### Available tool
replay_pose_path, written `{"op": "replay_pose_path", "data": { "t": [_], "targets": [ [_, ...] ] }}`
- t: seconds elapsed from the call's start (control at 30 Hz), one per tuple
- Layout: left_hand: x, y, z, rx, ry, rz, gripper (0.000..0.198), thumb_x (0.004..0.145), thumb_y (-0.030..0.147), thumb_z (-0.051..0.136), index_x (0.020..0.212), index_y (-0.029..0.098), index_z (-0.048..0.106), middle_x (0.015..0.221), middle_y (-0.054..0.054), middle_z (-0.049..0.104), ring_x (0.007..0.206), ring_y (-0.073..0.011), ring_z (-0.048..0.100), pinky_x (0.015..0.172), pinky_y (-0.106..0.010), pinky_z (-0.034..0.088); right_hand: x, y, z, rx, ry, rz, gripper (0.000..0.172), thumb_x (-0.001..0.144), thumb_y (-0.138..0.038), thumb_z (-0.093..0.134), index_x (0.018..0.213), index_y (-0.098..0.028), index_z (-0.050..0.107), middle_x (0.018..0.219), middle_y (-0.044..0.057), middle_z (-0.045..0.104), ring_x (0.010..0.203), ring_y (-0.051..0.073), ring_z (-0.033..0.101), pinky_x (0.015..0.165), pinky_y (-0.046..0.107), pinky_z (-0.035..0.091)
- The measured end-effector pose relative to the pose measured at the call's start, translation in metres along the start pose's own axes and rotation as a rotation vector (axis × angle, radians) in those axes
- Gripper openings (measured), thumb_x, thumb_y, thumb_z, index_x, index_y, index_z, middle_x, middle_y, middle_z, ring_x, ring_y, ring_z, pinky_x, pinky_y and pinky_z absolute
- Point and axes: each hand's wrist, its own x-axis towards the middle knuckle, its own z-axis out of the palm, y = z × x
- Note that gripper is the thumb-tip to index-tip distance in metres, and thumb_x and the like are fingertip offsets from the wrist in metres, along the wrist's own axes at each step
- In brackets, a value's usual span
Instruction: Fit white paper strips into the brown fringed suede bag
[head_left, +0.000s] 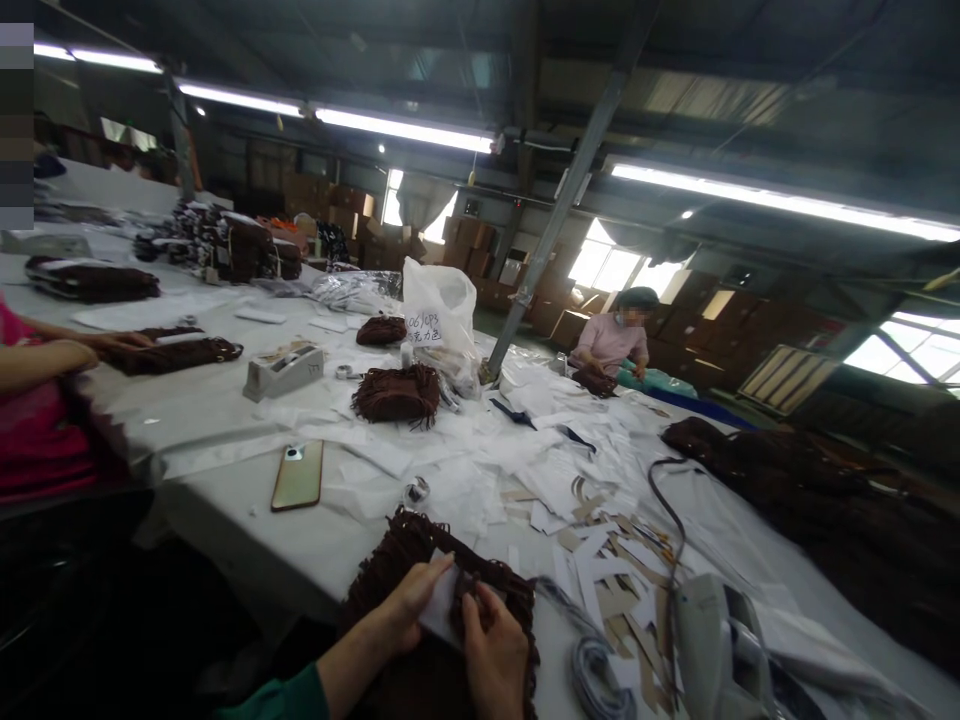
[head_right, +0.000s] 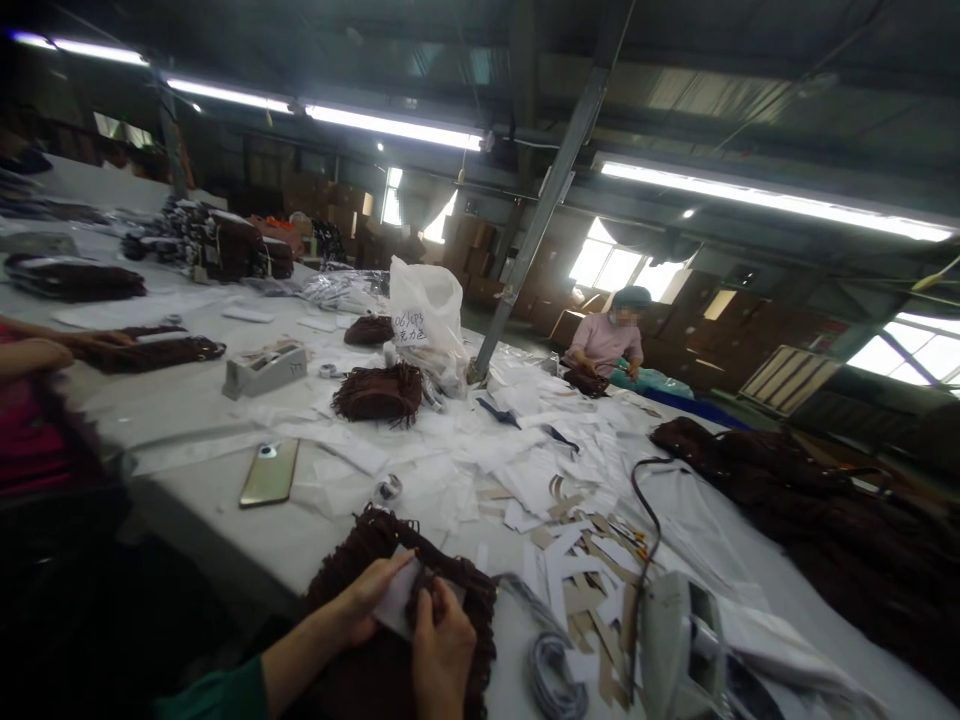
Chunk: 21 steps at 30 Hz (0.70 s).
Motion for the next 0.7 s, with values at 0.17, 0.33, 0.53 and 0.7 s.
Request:
{"op": "replay_pose_path", "data": {
  "t": [0.17,0.33,0.53,0.7],
  "targets": [
    [-0.001,0.000,-0.001,0.051,-0.051,0.037,0.034,0.052,0.027,0.085,0.077,0.010,0.070,0.064,-0.004,0.066,0.063,-0.0174,0.061,0.062,-0.026,0.047,-0.019,0.011,-0.007,0.006,-0.066,-0.068,0.042,0.079,-0.050,0.054,0.101,-0.019,0.073,0.091,0.008,0.074,0.086,0.026,0.068,0.077,0.029,0.052],
    [0.003,0.000,-0.003,0.026,-0.084,0.021,0.040,0.048,0.025,0.086,0.082,0.008,0.071,0.068,-0.007,0.068,0.067,-0.0200,0.063,0.062,-0.028,0.049,-0.013,0.033,-0.032,-0.008,0.119,0.181,0.054,0.076,-0.065,0.050,0.092,-0.018,0.073,0.075,0.006,0.073,0.072,0.025,0.066,0.064,0.029,0.049],
    [0.002,-0.001,-0.004,0.039,-0.106,0.044,0.042,0.049,0.024,0.085,0.084,0.006,0.071,0.078,-0.009,0.070,0.070,-0.0195,0.064,0.065,-0.027,0.050,-0.006,0.022,-0.033,0.045,-0.048,0.136,0.056,0.076,-0.064,0.048,0.087,-0.016,0.074,0.081,0.007,0.073,0.079,0.027,0.065,0.070,0.031,0.048],
    [0.002,-0.003,0.002,0.184,-0.094,0.143,0.029,0.056,0.021,0.078,0.081,0.009,0.070,0.072,-0.003,0.067,0.063,-0.0150,0.059,0.062,-0.024,0.045,-0.002,0.005,-0.020,-0.136,0.001,-0.047,0.038,0.083,-0.049,0.049,0.080,-0.021,0.074,0.077,0.007,0.072,0.073,0.024,0.065,0.064,0.028,0.043]
  ]
}}
